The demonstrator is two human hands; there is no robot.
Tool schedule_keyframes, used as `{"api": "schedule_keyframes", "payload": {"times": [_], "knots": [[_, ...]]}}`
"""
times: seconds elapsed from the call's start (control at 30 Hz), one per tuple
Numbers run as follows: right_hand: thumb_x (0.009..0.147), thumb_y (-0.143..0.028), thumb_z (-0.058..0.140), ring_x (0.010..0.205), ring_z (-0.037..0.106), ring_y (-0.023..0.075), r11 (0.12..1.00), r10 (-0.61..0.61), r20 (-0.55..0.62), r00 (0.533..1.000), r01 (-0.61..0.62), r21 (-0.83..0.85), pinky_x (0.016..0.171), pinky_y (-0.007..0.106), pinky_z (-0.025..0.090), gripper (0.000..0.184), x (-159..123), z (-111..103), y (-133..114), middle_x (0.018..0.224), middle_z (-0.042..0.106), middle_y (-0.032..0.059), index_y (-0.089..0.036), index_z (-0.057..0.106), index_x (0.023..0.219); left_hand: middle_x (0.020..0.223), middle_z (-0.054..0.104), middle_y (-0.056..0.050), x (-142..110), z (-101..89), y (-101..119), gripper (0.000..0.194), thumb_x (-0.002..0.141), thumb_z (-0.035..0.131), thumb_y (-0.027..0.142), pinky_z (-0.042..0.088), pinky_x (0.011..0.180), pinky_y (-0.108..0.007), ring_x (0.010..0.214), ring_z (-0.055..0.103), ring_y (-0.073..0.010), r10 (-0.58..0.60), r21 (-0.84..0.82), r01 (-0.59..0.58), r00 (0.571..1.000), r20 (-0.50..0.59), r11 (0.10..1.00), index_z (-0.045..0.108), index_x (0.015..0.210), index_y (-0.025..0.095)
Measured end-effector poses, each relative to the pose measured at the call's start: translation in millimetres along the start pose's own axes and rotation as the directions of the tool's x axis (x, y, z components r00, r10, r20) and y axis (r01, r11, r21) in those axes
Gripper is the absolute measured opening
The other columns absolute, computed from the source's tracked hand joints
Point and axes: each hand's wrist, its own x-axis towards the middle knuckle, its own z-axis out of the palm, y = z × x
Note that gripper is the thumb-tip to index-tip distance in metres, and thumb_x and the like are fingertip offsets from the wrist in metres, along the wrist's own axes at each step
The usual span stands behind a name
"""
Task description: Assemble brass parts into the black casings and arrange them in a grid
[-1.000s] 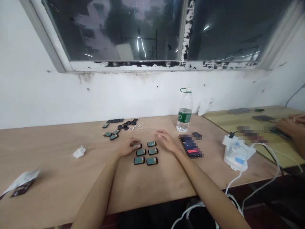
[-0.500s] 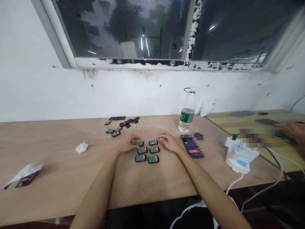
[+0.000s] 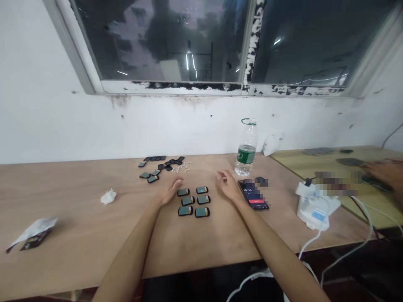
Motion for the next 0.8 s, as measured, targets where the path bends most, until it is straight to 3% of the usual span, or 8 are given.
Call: {"api": "schedule_keyframes", "payload": {"times": [0.1, 0.23, 0.37, 0.5, 0.7, 0.8], "knots": [[0.093, -0.034, 0.053, 0.106, 0.065, 0.0256, 0.999, -0.002, -0.086, 0.996, 0.006, 0.043, 0.086, 0.038, 0.054, 0.030, -0.6, 0.8, -2.0, 0.115, 0.068, 0.0129, -0.020, 0.064, 0.118, 0.119, 0.074, -0.010, -2.7, -2.2, -0.8, 0.058, 0.091, 0.053, 0.070, 0.055, 0.099, -0.045, 0.114, 0.068, -0.0313, -0.011, -0.017, 0.012, 0.997, 0.070, 1.000, 0.067, 0.123, 0.023], [0.092, -0.031, 0.053, 0.104, 0.066, 0.0254, 0.998, 0.001, -0.055, 0.998, 0.003, 0.070, 0.086, 0.039, 0.055, 0.026, -1.4, 2.1, -2.8, 0.112, 0.069, 0.0119, -0.020, 0.064, 0.112, 0.113, 0.076, -0.011, -4.4, -6.4, 1.1, 0.056, 0.076, 0.075, 0.060, 0.058, 0.089, -0.043, 0.102, 0.071, -0.0305, 0.018, -0.001, -0.018, 0.991, 0.131, 1.000, 0.069, 0.116, 0.021], [0.089, -0.027, 0.052, 0.101, 0.065, 0.0240, 0.997, -0.017, -0.039, 0.999, 0.020, 0.080, 0.083, 0.037, 0.055, 0.026, -1.5, 6.3, -3.0, 0.110, 0.068, 0.0099, -0.021, 0.065, 0.111, 0.095, 0.075, -0.007, -2.7, -7.8, 1.0, 0.040, 0.078, 0.076, 0.056, 0.057, 0.074, -0.037, 0.082, 0.069, -0.0239, 0.050, 0.044, -0.057, 0.988, 0.143, 0.997, 0.071, 0.097, 0.021], [0.088, -0.025, 0.052, 0.099, 0.064, 0.0229, 0.995, -0.037, -0.027, 0.999, 0.040, 0.088, 0.083, 0.036, 0.055, 0.027, -2.0, 7.9, -6.1, 0.110, 0.066, 0.0095, -0.021, 0.065, 0.111, 0.087, 0.075, -0.005, -0.4, -7.4, 0.8, 0.038, 0.075, 0.078, 0.057, 0.055, 0.066, -0.034, 0.072, 0.065, -0.0216, 0.093, 0.101, -0.107, 0.987, 0.129, 0.989, 0.073, 0.088, 0.022], [0.091, -0.024, 0.052, 0.095, 0.062, 0.0229, 0.993, -0.102, 0.060, 0.993, 0.098, 0.067, 0.080, 0.035, 0.054, 0.018, -3.4, 6.5, -14.5, 0.101, 0.064, 0.0080, -0.021, 0.070, 0.094, 0.099, 0.076, -0.007, -1.7, 0.4, 19.0, 0.030, 0.081, 0.075, 0.053, 0.057, 0.081, -0.037, 0.090, 0.071, -0.0260, 0.161, 0.181, -0.157, 0.987, -0.010, 0.971, 0.074, 0.082, 0.022], [0.093, -0.025, 0.055, 0.090, 0.063, 0.0213, 0.987, -0.147, 0.131, 0.980, 0.137, 0.080, 0.080, 0.034, 0.054, 0.016, -6.0, 7.1, -19.1, 0.102, 0.065, 0.0078, -0.021, 0.070, 0.094, 0.104, 0.076, -0.006, -1.7, 9.8, 29.7, 0.025, 0.083, 0.074, 0.049, 0.057, 0.089, -0.039, 0.095, 0.071, -0.0262, 0.226, 0.188, -0.210, 0.972, -0.067, 0.960, 0.074, 0.084, 0.023]]}}
